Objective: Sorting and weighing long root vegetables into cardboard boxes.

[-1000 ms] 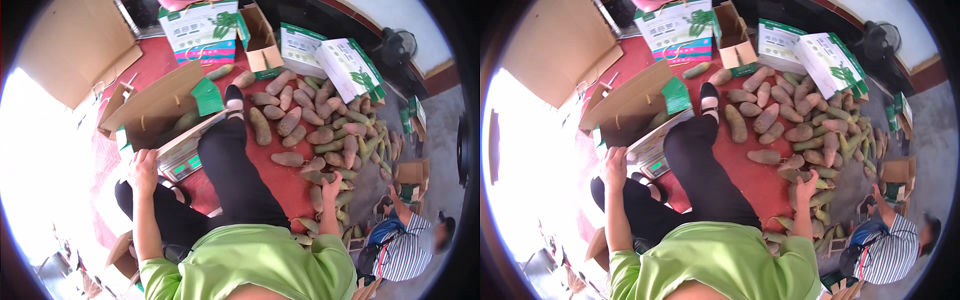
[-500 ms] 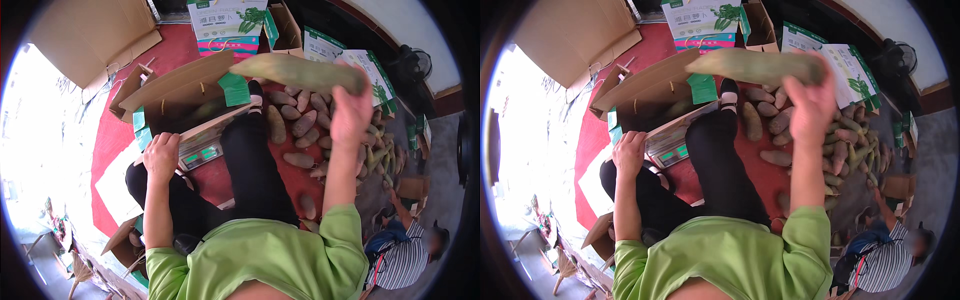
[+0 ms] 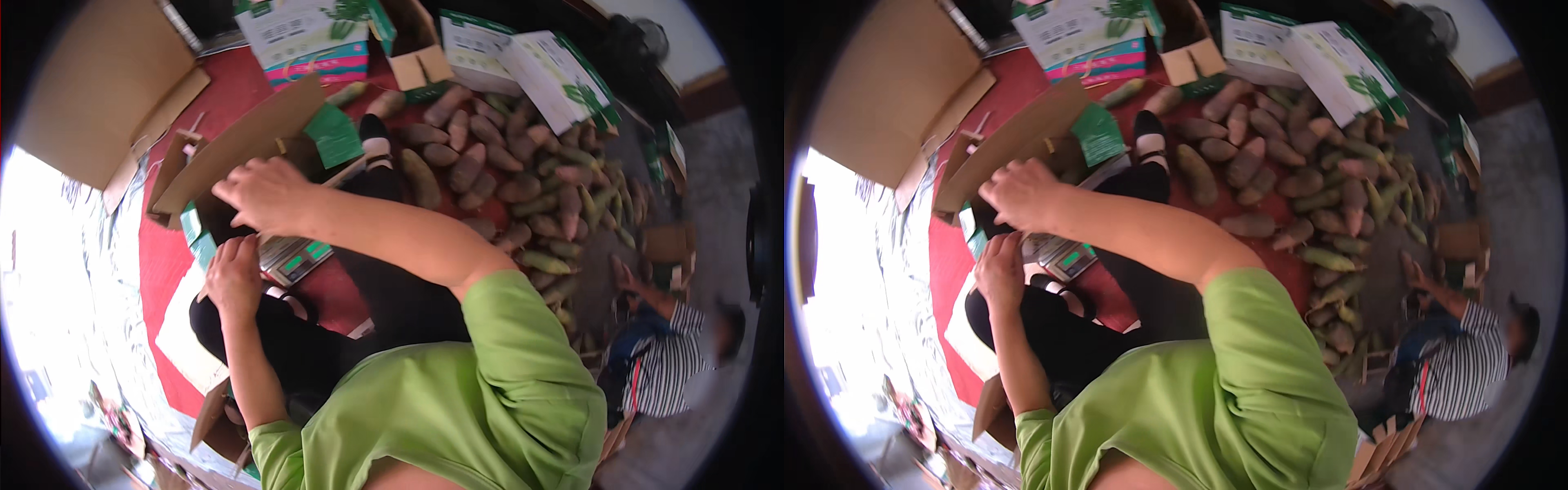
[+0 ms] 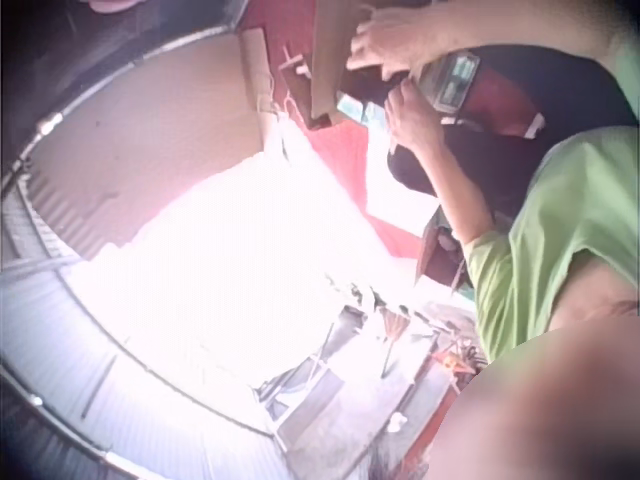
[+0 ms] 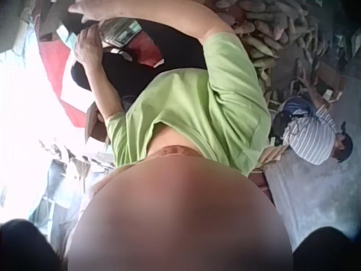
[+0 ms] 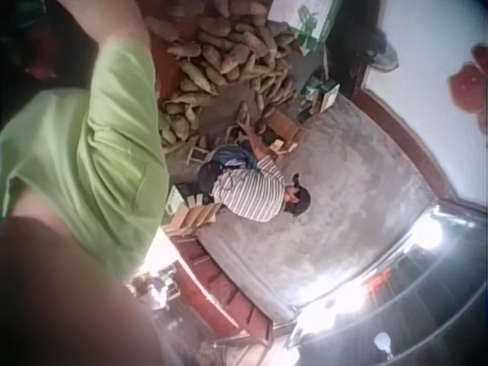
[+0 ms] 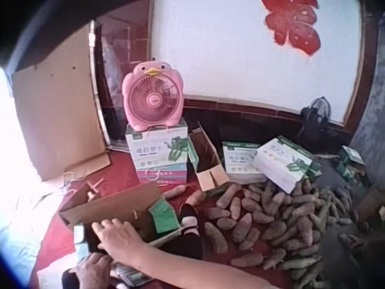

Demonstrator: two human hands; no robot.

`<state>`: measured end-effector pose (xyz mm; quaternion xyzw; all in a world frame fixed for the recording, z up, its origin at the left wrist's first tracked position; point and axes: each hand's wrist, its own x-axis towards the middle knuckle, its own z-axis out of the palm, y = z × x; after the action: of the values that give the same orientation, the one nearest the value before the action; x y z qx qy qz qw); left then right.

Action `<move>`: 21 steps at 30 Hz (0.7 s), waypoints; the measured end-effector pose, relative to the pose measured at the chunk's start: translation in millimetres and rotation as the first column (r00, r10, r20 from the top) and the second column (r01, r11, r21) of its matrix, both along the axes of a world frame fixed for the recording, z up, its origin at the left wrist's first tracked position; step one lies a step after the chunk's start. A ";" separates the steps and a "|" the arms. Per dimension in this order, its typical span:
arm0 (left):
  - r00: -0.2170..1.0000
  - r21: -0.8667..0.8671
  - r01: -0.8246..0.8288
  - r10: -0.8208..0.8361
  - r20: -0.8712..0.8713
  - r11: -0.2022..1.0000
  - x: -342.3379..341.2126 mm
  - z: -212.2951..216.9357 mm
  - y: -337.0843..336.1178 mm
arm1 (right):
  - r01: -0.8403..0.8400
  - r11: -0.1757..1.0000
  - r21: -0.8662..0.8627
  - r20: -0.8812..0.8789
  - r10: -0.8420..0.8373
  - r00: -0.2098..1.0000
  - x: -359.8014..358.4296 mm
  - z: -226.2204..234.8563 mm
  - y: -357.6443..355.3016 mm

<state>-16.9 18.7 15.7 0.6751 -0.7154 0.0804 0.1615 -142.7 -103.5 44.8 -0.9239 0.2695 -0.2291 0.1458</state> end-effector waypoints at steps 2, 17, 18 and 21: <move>1.000 0.035 -0.001 0.001 -0.010 0.999 -3.6 -3.3 -6.4 | -0.010 0.995 0.095 0.132 -0.002 0.991 -14.2 0.0 -0.4; 0.998 0.014 -0.024 0.023 0.061 1.000 -6.9 -6.7 -10.7 | 0.592 0.516 0.619 0.088 -0.795 0.601 -302.8 -246.2 77.3; 0.998 0.025 -0.018 0.016 0.065 1.000 -7.6 -6.8 -9.8 | 0.658 0.452 0.602 -0.079 -0.787 0.612 -315.8 -267.4 98.2; 0.999 -0.004 -0.033 0.033 0.038 0.999 -7.5 -9.0 -9.3 | 0.775 0.320 0.545 -0.412 -0.702 0.581 -346.6 -301.6 147.8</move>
<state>-24.4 9.4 6.7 0.6850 -0.7068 0.0971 0.1477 -489.4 44.3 -256.7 -0.5849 0.7298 -0.1081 0.3370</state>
